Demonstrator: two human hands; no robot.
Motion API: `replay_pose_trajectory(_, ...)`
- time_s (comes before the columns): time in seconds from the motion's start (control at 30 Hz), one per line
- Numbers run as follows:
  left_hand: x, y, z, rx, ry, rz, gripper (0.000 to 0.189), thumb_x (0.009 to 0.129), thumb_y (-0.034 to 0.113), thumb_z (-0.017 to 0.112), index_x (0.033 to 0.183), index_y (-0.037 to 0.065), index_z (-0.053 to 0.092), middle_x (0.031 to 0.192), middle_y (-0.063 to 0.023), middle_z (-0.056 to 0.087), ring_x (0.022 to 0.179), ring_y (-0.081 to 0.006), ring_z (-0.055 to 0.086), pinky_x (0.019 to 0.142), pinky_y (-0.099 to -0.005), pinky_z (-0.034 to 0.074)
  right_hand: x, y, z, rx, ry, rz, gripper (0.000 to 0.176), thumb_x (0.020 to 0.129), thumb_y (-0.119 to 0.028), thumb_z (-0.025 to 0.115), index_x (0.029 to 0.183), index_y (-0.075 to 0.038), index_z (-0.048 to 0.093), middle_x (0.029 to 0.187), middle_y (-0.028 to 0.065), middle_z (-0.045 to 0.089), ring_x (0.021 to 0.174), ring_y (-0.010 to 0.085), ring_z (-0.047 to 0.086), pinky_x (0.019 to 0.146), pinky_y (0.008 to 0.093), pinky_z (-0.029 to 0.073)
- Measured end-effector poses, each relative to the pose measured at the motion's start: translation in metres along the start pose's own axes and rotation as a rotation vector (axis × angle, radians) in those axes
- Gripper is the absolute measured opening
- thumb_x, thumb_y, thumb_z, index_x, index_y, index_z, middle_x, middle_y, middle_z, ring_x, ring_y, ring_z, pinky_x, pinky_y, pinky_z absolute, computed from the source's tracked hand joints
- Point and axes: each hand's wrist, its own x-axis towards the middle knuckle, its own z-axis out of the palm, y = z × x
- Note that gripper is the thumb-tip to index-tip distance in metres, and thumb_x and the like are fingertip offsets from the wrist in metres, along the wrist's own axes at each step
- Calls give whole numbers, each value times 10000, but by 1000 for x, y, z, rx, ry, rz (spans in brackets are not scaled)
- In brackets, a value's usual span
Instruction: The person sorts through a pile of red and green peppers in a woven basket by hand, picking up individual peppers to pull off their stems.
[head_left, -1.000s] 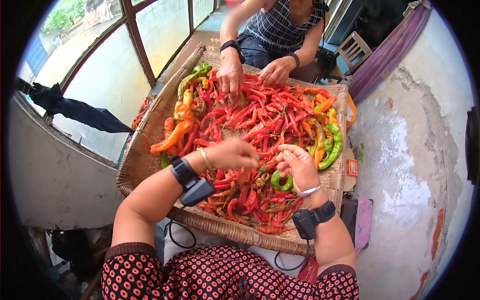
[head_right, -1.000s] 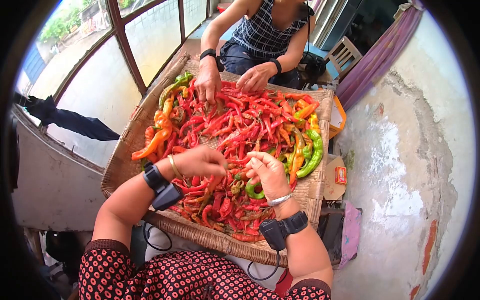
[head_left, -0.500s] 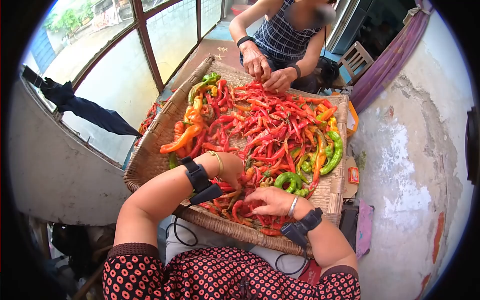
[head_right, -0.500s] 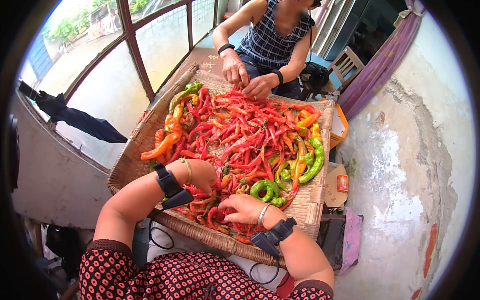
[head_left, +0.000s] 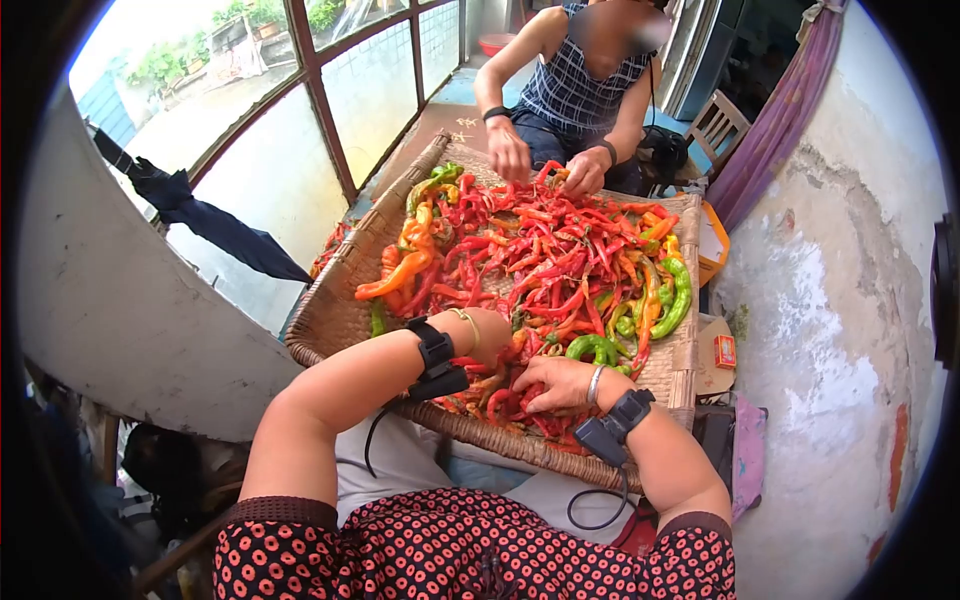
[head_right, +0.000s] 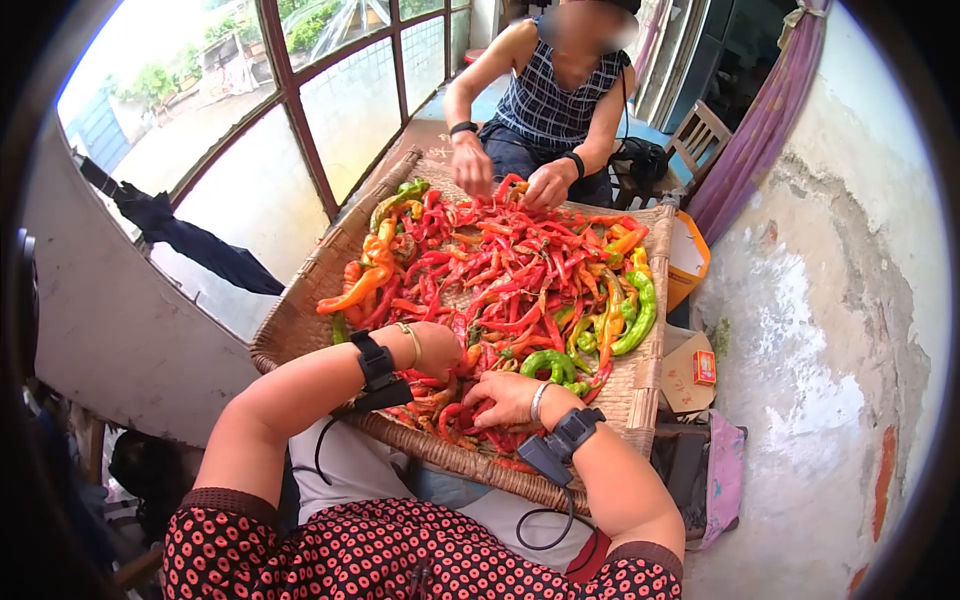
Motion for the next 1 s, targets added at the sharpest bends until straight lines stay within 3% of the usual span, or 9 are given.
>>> replay_pose_trajectory(0.13,-13,2,0,-93,67,-25,285,663,309,628,802,62,658,739,-139,634,717,-292,609,643,-383,481,1,3,9,-43,22,-52,454,724,-295,636,1100,-51,565,1056,152,513,1022,288,481,889,346,382)
replay_pose_trajectory(0.33,-30,-7,-4,-722,378,-87,218,719,246,625,750,30,628,630,-82,620,571,-172,602,550,-306,475,3,-1,-1,-17,-49,72,374,733,-288,637,999,-27,604,963,126,564,916,256,549,809,334,443)
replay_pose_trajectory(0.47,-23,-15,-22,-1004,488,-186,178,788,187,600,775,10,581,599,-58,595,532,-116,577,508,-260,465,-3,1,-10,159,210,13,363,720,-216,649,1026,-29,595,942,111,578,922,218,553,797,310,444)
replay_pose_trajectory(0.53,-11,-22,-19,-1063,533,-166,172,798,175,597,759,12,559,583,-33,563,512,-99,545,475,-244,441,-3,-7,-16,403,347,7,334,734,-149,638,1042,-32,584,930,68,573,877,159,565,730,277,463)
replay_pose_trajectory(0.57,-4,-25,-17,-1203,603,-163,168,800,177,598,753,21,559,580,-16,546,499,-86,517,459,-241,422,-6,-13,-18,601,364,125,296,767,-80,590,1059,-35,574,883,28,580,751,99,579,623,230,470)
replay_pose_trajectory(0.63,7,-28,-11,-1403,711,-164,148,809,176,600,755,46,557,584,27,502,495,-50,444,432,-233,369,-7,-13,-22,696,459,160,284,783,-60,565,1065,-32,570,857,17,587,687,85,573,582,216,464)
replay_pose_trajectory(0.73,17,-33,-5,-1435,743,-157,119,831,167,586,831,49,567,626,20,535,478,-54,470,431,-201,380,-7,-6,-24,893,725,177,251,819,-27,515,1065,-5,556,790,10,603,583,63,554,488,188,448)
replay_pose_trajectory(0.83,16,-29,-2,-1592,686,-116,109,838,160,582,813,55,563,620,28,525,478,-48,453,433,-191,369,-10,6,-33,1133,878,175,225,844,-59,511,1060,-10,548,737,14,593,512,57,519,409,184,415)
replay_pose_trajectory(1.0,18,-19,4,-1579,538,-45,105,850,173,572,860,69,580,621,53,512,495,-31,455,439,-181,369,-7,12,-35,1406,941,138,214,858,-101,522,1057,-25,531,726,25,593,442,62,482,373,193,390)
